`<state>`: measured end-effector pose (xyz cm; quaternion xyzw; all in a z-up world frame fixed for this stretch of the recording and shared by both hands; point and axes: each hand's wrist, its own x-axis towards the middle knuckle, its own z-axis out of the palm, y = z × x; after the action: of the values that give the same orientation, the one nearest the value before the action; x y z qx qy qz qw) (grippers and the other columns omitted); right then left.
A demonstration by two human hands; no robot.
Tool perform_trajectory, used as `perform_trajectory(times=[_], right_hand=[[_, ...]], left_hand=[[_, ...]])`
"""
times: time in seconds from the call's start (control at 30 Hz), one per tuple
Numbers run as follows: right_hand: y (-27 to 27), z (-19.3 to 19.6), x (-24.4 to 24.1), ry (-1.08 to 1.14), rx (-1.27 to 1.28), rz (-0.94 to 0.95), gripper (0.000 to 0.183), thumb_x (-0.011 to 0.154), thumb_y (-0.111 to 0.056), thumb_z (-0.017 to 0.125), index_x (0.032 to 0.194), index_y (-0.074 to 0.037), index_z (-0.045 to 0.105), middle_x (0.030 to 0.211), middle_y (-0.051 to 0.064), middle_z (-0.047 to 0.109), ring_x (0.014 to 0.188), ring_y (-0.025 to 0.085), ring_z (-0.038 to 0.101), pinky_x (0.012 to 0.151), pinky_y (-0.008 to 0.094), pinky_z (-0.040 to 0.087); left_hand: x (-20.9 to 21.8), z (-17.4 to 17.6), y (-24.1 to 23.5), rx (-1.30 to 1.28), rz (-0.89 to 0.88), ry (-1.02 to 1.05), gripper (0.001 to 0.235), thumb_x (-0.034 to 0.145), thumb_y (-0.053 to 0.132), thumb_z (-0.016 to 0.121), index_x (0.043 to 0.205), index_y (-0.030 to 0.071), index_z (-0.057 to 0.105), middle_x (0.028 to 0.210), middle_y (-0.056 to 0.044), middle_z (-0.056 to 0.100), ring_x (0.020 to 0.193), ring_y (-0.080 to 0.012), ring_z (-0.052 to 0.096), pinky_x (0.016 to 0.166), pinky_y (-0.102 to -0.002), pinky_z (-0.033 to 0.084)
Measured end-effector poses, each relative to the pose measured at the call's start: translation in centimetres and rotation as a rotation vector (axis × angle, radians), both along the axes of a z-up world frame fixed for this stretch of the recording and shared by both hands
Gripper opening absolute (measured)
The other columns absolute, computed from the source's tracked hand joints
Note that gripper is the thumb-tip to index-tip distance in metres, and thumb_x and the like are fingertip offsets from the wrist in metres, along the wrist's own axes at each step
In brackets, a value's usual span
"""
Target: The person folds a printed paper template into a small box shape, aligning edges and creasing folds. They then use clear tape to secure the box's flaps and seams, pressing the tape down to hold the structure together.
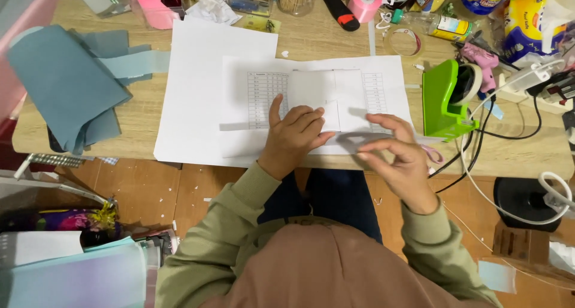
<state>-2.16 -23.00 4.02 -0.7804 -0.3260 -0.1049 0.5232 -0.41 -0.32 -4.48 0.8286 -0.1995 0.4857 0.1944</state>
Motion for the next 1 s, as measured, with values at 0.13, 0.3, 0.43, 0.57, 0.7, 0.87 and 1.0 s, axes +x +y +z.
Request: perform_trajectory(times=[0.13,0.3,0.43,0.57,0.7,0.87,1.0], right_hand=[[2.6,-2.7,0.7,-0.077,-0.012,-0.018,0.010,0.084,-0.013,0.084,0.092,-0.010,0.079,0.132,0.018,0.065,0.133,0.037,0.052,0.121,0.057,0.025],[3.5,-4.1,1.5,-0.191,-0.061,-0.161,0.006,0.093,-0.018,0.079,0.096,-0.012,0.078,0.134,0.013,0.063,0.137,0.035,0.047,0.123,0.058,0.013],[3.9,-3.7,1.3,-0.177,-0.061,-0.184,0.006,0.097,-0.019,0.076,0.097,-0.013,0.077,0.137,0.013,0.061,0.143,0.036,0.041,0.123,0.061,0.002],[3.9,-2.8,0.4,-0.117,-0.060,-0.189,0.004,0.097,-0.019,0.075,0.098,-0.016,0.076,0.149,0.013,0.053,0.154,0.035,0.028,0.121,0.060,-0.011],[4.1,-3.4,-0.3,-0.237,-0.033,-0.242,0.004,0.097,-0.020,0.076,0.095,-0.016,0.077,0.151,0.015,0.051,0.155,0.035,0.025,0.121,0.058,-0.011],[2.3,-9.0,-0.6,-0.335,0.192,-0.164,0.003,0.089,-0.002,0.077,0.091,-0.003,0.076,0.121,0.021,0.055,0.100,0.027,0.053,0.092,0.039,0.047],[2.5,-10.4,1.2,-0.203,0.309,-0.056,0.006,0.092,0.006,0.071,0.098,0.007,0.072,0.127,0.026,0.052,0.092,0.030,0.067,0.083,0.044,0.055]], left_hand=[[0.0,0.3,0.2,0.001,-0.010,-0.020,0.031,0.089,0.040,0.078,0.093,0.010,0.071,0.099,-0.005,0.076,0.096,-0.0216,0.068,0.115,-0.065,0.024],[0.3,-0.1,0.2,-0.019,-0.058,-0.036,0.029,0.090,0.038,0.078,0.094,0.010,0.071,0.098,-0.006,0.076,0.095,-0.0218,0.068,0.115,-0.065,0.025],[0.6,-0.5,0.3,0.014,-0.058,-0.058,0.029,0.090,0.036,0.078,0.095,0.009,0.069,0.099,-0.008,0.075,0.095,-0.0230,0.068,0.115,-0.066,0.024],[0.5,-0.1,0.3,0.066,-0.014,-0.070,0.029,0.090,0.037,0.077,0.094,0.010,0.069,0.097,-0.007,0.075,0.095,-0.0218,0.068,0.115,-0.065,0.027],[0.7,-0.4,0.3,0.086,-0.003,-0.094,0.028,0.092,0.038,0.074,0.094,0.011,0.068,0.095,-0.006,0.074,0.093,-0.0205,0.068,0.115,-0.064,0.028],[0.8,-0.1,0.3,0.074,0.001,-0.115,0.030,0.092,0.041,0.075,0.091,0.012,0.067,0.095,-0.006,0.074,0.092,-0.0206,0.067,0.115,-0.064,0.028],[0.6,0.0,0.4,0.049,-0.042,-0.100,0.028,0.090,0.038,0.077,0.092,0.011,0.068,0.094,-0.007,0.074,0.092,-0.0216,0.068,0.116,-0.065,0.025]])
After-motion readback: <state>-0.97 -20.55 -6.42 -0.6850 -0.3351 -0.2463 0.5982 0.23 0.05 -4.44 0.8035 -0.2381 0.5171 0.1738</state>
